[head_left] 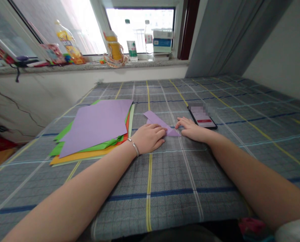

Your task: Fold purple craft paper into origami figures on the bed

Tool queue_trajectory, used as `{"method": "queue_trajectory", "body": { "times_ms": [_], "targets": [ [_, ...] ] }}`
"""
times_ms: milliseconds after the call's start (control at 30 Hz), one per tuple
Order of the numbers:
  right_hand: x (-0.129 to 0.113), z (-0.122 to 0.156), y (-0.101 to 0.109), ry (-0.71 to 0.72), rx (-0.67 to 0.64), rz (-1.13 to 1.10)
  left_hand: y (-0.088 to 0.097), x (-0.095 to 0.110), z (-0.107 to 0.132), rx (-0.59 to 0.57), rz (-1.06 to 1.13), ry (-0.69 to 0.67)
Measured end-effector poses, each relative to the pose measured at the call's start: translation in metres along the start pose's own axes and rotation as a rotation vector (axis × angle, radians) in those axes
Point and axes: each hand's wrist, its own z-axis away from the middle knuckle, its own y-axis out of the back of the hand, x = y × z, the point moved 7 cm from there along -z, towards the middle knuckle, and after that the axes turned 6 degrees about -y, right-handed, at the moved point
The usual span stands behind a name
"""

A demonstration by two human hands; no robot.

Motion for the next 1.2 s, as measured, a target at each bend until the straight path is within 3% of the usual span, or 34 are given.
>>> {"method": "queue_trajectory", "body": {
  "times_ms": [300,500,733,967,1200],
  "targets": [
    [-0.019,0.009,0.006,0.226,0.167,-0.013,-0.004,0.000,0.000,0.063,0.162,-0.038],
    [-0.018,0.004,0.002,0.185,0.161,0.033,-0.007,-0.001,-0.002,0.077,0.230,-0.077],
    [-0.017,0.003,0.005,0.136,0.215,0.030,-0.009,0.001,-0.002,0.048,0.146,-0.109],
    [-0.022,0.009,0.005,0.096,0.241,0.039,-0.004,-0.002,-0.003,0.076,0.145,-0.018],
    [-0.017,0.003,-0.002,0.001,0.194,0.014,-0.008,-0.026,0.004,0.128,0.113,0.301]
  ]
}}
